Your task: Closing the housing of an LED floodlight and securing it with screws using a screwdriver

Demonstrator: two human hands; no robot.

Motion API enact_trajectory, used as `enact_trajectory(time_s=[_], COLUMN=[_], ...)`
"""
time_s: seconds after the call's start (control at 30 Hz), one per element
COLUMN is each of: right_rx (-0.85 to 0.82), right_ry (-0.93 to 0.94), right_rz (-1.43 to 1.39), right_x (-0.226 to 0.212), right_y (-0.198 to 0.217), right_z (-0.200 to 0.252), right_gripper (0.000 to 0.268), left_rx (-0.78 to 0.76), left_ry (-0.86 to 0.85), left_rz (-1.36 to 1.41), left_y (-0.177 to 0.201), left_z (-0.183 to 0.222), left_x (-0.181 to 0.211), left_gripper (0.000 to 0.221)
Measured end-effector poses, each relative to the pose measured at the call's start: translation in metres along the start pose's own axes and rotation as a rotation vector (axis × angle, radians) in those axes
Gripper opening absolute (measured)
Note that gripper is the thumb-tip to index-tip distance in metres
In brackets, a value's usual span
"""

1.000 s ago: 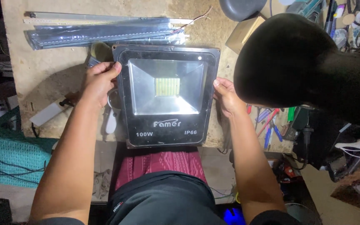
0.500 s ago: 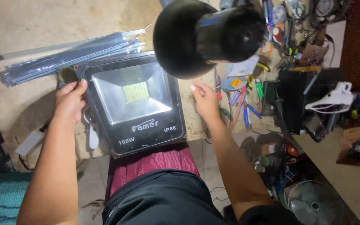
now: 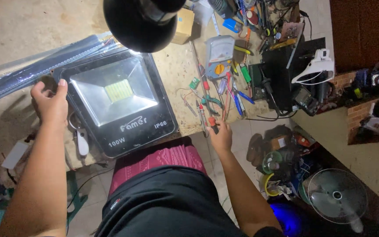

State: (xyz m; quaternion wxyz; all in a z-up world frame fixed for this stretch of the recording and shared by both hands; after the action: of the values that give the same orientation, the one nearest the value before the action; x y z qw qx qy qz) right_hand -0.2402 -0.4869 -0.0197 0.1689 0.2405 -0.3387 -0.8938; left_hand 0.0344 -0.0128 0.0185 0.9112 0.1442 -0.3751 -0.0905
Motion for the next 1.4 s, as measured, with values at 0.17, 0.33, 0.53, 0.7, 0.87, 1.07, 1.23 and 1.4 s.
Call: enact_trajectory(time_s=[0.17,0.33,0.53,0.7,0.87,1.07,1.23,1.4], right_rx=[-0.146,-0.174,-0.204,-0.174,-0.241,-0.257,-0.329,-0.163], right_ry=[0.041,0.197,0.119,0.108,0.065,-0.026,-0.170,0.014], right_rz=[0.046,-0.087,-0.033,-0.024,-0.049,0.068,0.118,0.106], right_x=[0.030,0.000,0.007,0.008,0.007,0.027,0.020,0.069], right_y=[0.010,0.097,0.159,0.189,0.200,0.210,0.226,0.240], right_z=[-0.021,0.033,0.047,0.048,0.051,0.061,0.088,0.096], right_gripper=[0.034,0.036,0.038,0.044,0.037,0.036,0.035,0.033], left_rx=[0.335,-0.133,-0.493,-0.219,-0.421,-0.436,-0.484,-0.590], left_ry=[-0.662,-0.860,-0.709,-0.540,-0.377,-0.006,0.314,0.367], left_rz=[-0.505,-0.630,-0.763,-0.766,-0.589,0.391,0.879,0.355], left_y=[-0.074,-0.189,-0.310,-0.368,-0.364,-0.358,-0.330,-0.277], left_z=[0.096,0.143,0.110,0.058,0.097,0.087,0.100,0.140], left_x=[0.014,0.011,-0.023,-0.023,0.027,0.050,0.070,0.073], left_gripper=[0.038,0.026,0.036,0.036,0.028,0.040,0.031,0.033])
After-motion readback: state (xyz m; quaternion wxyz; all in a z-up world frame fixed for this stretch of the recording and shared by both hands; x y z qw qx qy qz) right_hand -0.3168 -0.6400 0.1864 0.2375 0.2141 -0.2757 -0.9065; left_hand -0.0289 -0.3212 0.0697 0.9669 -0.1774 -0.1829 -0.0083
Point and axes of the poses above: each hand's wrist, its own z-axis away from the middle knuckle, its own y-axis out of the back of the hand, x = y × z, the point moved 3 cm from there along -z, towards the middle knuckle, and after that the axes turned 13 degrees about -x, right-handed, at the moved point
